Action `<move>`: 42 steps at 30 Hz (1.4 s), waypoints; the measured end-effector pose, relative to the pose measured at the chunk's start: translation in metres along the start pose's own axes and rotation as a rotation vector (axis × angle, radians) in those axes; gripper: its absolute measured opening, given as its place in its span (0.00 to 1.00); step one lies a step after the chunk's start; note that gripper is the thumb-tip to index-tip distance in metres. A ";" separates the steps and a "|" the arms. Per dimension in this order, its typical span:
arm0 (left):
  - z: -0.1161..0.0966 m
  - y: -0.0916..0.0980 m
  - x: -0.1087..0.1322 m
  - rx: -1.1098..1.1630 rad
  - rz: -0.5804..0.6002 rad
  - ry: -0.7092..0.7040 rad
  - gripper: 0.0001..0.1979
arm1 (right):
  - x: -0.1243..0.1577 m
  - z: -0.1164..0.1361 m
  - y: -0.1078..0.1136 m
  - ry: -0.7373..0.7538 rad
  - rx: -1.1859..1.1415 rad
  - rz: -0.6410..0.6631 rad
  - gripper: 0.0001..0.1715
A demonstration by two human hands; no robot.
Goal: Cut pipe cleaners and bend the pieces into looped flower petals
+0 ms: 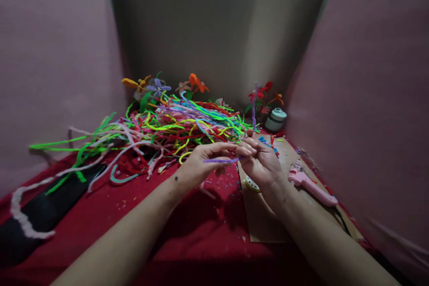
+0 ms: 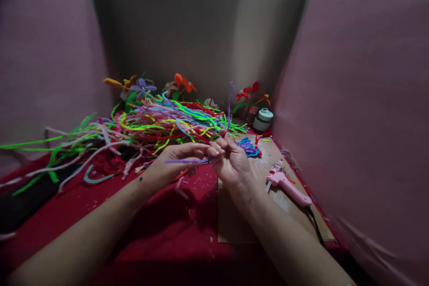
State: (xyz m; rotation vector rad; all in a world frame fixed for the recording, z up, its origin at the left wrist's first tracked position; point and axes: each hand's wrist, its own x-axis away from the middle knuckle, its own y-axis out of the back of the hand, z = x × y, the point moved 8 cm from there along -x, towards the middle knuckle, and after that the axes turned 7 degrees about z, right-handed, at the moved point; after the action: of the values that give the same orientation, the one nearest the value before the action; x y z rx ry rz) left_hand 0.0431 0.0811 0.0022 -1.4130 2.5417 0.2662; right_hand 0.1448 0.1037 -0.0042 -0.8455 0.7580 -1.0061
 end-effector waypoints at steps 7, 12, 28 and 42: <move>-0.001 -0.006 0.001 0.100 -0.026 -0.100 0.14 | -0.002 -0.006 0.027 0.051 -0.015 -0.193 0.10; -0.005 -0.002 0.002 0.017 -0.122 -0.146 0.08 | 0.000 -0.007 0.031 0.100 -0.019 -0.293 0.12; 0.012 0.041 0.000 0.497 -0.293 -0.106 0.14 | 0.022 -0.038 0.008 0.060 0.479 -0.165 0.04; 0.023 0.010 -0.002 0.495 -0.100 0.045 0.17 | 0.017 -0.049 -0.001 -0.010 0.745 -0.096 0.09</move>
State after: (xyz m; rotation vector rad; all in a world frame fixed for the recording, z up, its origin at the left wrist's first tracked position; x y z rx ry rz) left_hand 0.0384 0.0940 -0.0191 -1.3435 2.3310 -0.3902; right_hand 0.1087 0.0757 -0.0294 -0.2385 0.2845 -1.2493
